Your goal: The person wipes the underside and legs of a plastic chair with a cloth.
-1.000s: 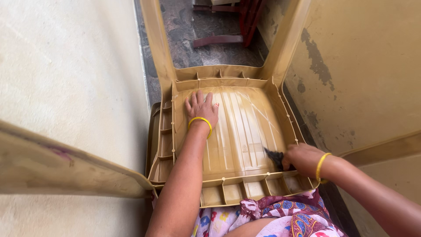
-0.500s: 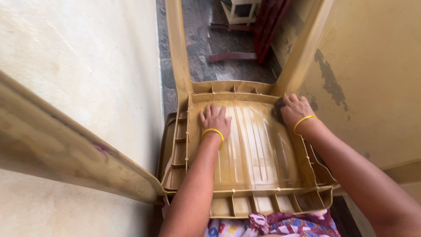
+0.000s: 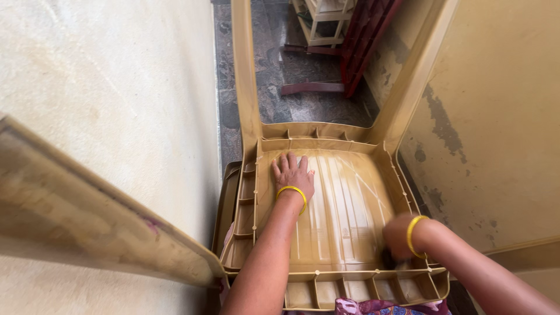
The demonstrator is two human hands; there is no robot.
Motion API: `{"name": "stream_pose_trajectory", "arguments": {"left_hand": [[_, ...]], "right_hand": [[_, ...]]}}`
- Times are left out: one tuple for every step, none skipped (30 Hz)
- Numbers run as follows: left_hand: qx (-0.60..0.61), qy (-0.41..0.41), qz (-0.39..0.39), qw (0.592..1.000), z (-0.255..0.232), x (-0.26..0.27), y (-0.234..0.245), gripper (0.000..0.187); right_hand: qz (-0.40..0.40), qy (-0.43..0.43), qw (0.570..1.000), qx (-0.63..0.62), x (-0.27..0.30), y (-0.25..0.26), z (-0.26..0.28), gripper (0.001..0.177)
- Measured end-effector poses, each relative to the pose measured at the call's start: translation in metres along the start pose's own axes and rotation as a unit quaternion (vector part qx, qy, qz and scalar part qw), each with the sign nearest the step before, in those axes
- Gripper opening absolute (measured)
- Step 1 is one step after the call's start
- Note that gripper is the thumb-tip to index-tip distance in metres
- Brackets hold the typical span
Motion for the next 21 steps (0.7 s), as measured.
{"name": "stream_pose_trajectory", "arguments": {"left_hand": [[-0.010, 0.002, 0.009, 1.000, -0.001, 0.000, 0.000, 0.056], [-0.010, 0.001, 0.006, 1.000, -0.003, 0.000, 0.000, 0.056], [-0.010, 0.001, 0.003, 1.000, -0.003, -0.001, 0.000, 0.056], [-0.010, 0.002, 0.000, 1.000, -0.003, -0.002, -0.001, 0.057], [-0.013, 0.002, 0.002, 1.000, -0.002, -0.002, -0.003, 0.056], [-0.017, 0.002, 0.005, 1.000, -0.001, -0.002, -0.004, 0.056], [-0.020, 0.004, 0.005, 1.000, 0.000, -0.003, -0.005, 0.056], [-0.015, 0.002, 0.005, 1.000, 0.001, -0.002, -0.006, 0.057], [-0.010, 0.002, 0.002, 1.000, 0.002, -0.002, -0.007, 0.057], [-0.005, 0.002, -0.001, 1.000, 0.004, -0.003, -0.008, 0.057], [-0.001, 0.002, -0.001, 1.000, 0.005, -0.004, -0.009, 0.057], [0.002, 0.003, -0.001, 1.000, 0.005, -0.005, -0.010, 0.057], [0.006, 0.002, 0.001, 1.000, 0.005, -0.006, -0.012, 0.057], [0.006, 0.001, -0.001, 1.000, 0.005, -0.007, -0.012, 0.057], [0.006, 0.001, -0.002, 1.000, 0.005, -0.007, -0.013, 0.057], [0.006, 0.000, -0.003, 1.000, 0.005, -0.007, -0.013, 0.057], [0.003, 0.003, 0.002, 1.000, 0.004, -0.007, -0.013, 0.057], [-0.001, 0.005, 0.007, 1.000, 0.004, -0.005, -0.012, 0.056], [-0.005, 0.005, 0.011, 1.000, 0.002, -0.006, -0.010, 0.056], [-0.003, 0.005, 0.013, 1.000, 0.001, -0.005, -0.008, 0.056], [0.000, 0.007, 0.014, 1.000, 0.000, -0.004, -0.006, 0.056]], "right_hand": [[-0.007, 0.020, 0.999, -0.048, 0.013, 0.002, 0.000, 0.028], [-0.014, 0.040, 0.995, -0.095, 0.025, 0.003, -0.004, 0.029], [-0.021, 0.061, 0.988, -0.142, 0.031, 0.009, -0.007, 0.029], [-0.121, 0.017, 0.976, -0.178, 0.033, 0.022, -0.018, 0.028], [-0.218, -0.025, 0.952, -0.213, 0.034, 0.034, -0.033, 0.030], [-0.313, -0.066, 0.916, -0.243, 0.037, 0.044, -0.048, 0.034], [-0.407, -0.104, 0.867, -0.268, 0.039, 0.053, -0.059, 0.039], [-0.387, -0.130, 0.873, -0.268, 0.039, 0.056, -0.065, 0.036], [-0.369, -0.154, 0.877, -0.267, 0.039, 0.060, -0.070, 0.034], [-0.350, -0.178, 0.881, -0.265, 0.038, 0.064, -0.073, 0.032], [-0.299, -0.169, 0.910, -0.231, 0.035, 0.064, -0.068, 0.030], [-0.247, -0.159, 0.935, -0.197, 0.030, 0.064, -0.060, 0.029], [-0.192, -0.150, 0.956, -0.163, 0.026, 0.061, -0.050, 0.029], [-0.155, -0.134, 0.954, -0.219, 0.024, 0.052, -0.040, 0.036], [-0.116, -0.117, 0.948, -0.274, 0.024, 0.040, -0.028, 0.058], [-0.147, -0.093, 0.946, -0.272, 0.023, 0.032, -0.017, 0.066], [-0.178, -0.069, 0.944, -0.270, 0.021, 0.022, -0.006, 0.074], [-0.208, -0.046, 0.940, -0.267, 0.018, 0.018, -0.002, 0.082], [-0.243, -0.014, 0.926, -0.289, 0.015, 0.018, -0.007, 0.064], [-0.277, 0.018, 0.909, -0.311, 0.013, 0.017, -0.011, 0.047], [-0.311, 0.051, 0.890, -0.330, 0.011, 0.017, -0.017, 0.030]]}}
Point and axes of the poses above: each hand's wrist, its own x-axis away from the middle knuckle, its own y-axis out of the back of the hand, z = x × y, the point moved 2 cm from there along -x, towards the middle knuckle, and after that the axes turned 5 degrees about z, right-handed, at the moved point
